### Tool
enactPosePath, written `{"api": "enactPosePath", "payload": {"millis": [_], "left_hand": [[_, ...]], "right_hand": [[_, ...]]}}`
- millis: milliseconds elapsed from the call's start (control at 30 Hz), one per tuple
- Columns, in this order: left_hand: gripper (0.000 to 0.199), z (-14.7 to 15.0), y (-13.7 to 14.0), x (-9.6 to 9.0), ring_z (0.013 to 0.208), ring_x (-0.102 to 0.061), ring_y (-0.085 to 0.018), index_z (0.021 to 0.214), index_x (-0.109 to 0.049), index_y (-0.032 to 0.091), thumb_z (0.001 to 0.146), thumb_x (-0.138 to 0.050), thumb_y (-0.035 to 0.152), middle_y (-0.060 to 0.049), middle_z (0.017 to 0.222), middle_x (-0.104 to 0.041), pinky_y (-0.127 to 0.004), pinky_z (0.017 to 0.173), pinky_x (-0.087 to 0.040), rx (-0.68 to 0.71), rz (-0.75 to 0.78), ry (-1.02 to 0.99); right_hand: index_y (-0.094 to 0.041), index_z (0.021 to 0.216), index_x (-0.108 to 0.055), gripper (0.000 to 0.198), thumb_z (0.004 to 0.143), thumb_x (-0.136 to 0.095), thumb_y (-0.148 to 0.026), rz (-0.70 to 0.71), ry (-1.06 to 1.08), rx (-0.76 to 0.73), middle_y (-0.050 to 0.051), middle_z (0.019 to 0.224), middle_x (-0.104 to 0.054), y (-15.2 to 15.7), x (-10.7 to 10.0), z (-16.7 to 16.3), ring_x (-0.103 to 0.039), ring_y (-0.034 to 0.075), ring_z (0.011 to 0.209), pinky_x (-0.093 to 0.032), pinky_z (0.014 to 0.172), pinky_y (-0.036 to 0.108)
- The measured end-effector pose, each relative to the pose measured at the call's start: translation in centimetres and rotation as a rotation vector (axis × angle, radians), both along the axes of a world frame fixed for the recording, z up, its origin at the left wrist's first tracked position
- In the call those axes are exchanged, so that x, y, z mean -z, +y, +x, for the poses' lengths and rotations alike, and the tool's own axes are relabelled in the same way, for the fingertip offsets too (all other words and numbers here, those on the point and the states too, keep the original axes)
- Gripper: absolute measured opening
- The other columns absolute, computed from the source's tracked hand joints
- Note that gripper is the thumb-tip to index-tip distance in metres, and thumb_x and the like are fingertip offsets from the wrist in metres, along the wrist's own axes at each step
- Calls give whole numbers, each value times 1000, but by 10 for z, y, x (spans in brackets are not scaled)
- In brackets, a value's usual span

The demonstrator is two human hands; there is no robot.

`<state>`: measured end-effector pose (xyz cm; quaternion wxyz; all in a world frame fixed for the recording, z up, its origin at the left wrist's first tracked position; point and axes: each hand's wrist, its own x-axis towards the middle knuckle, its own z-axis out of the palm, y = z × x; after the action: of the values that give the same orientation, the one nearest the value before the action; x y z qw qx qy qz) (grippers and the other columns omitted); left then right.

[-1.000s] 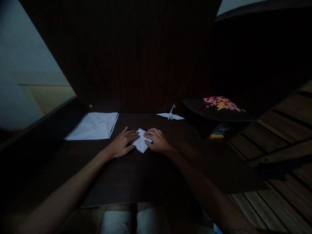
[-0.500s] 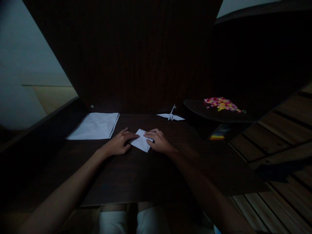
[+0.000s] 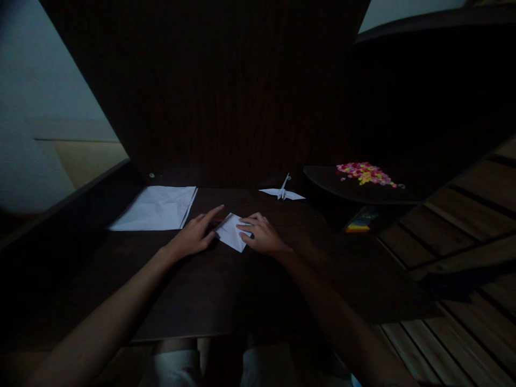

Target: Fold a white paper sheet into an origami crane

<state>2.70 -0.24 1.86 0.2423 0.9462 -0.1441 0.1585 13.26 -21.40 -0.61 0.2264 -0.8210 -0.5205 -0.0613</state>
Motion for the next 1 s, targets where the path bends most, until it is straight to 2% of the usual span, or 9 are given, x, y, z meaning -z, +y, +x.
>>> {"api": "enactPosePath", "payload": {"millis": [100, 300, 467, 667, 767, 1000], "left_hand": [[70, 0, 0, 1, 104, -59, -22, 141, -24, 16, 76, -47, 10, -9, 114, -63, -40, 95, -45, 6, -63, 11], [70, 1, -1, 3, 113, -55, -22, 141, -25, 18, 75, -46, 8, -9, 121, -59, -41, 100, -42, 53, -94, -32], [63, 1, -4, 6, 114, -53, -21, 138, -30, 17, 78, -46, 9, -11, 124, -56, -40, 99, -42, 79, -43, -90], [55, 4, -3, 9, 98, -57, -20, 130, -42, 17, 77, -43, 3, -9, 108, -60, -38, 89, -48, 59, 112, -89], [49, 4, -4, 8, 97, -57, -21, 128, -44, 15, 80, -42, 5, -10, 106, -61, -38, 88, -48, 41, 150, -64], [46, 2, -7, 7, 110, -54, -22, 133, -35, 17, 87, -42, 16, -11, 120, -56, -39, 95, -45, 40, 70, -64]], "right_hand": [[-23, 115, -64, 32, 86, -53, -31, 9, 1, -10, 5, 122, -61, 0, 1, 1, -46, 23, 106, -41, 93, 45], [-24, 115, -63, 32, 85, -54, -31, 23, -30, -22, 6, 120, -61, 1, 5, 1, -45, 25, 107, -42, 92, 47], [-24, 116, -63, 34, 85, -54, -35, 29, -32, -37, 6, 121, -60, 1, 5, 0, -45, 25, 107, -42, 92, 46], [-24, 118, -62, 38, 84, -55, -41, -11, -19, -25, 7, 125, -58, 2, 3, -5, -44, 26, 108, -41, 92, 46], [-23, 116, -63, 41, 81, -58, -43, -8, -25, -5, 8, 124, -58, 5, 2, -10, -44, 26, 108, -40, 92, 46], [-23, 117, -63, 40, 84, -54, -43, -17, 11, -39, 9, 123, -57, 9, -2, -20, -43, 27, 108, -39, 93, 47]]}}
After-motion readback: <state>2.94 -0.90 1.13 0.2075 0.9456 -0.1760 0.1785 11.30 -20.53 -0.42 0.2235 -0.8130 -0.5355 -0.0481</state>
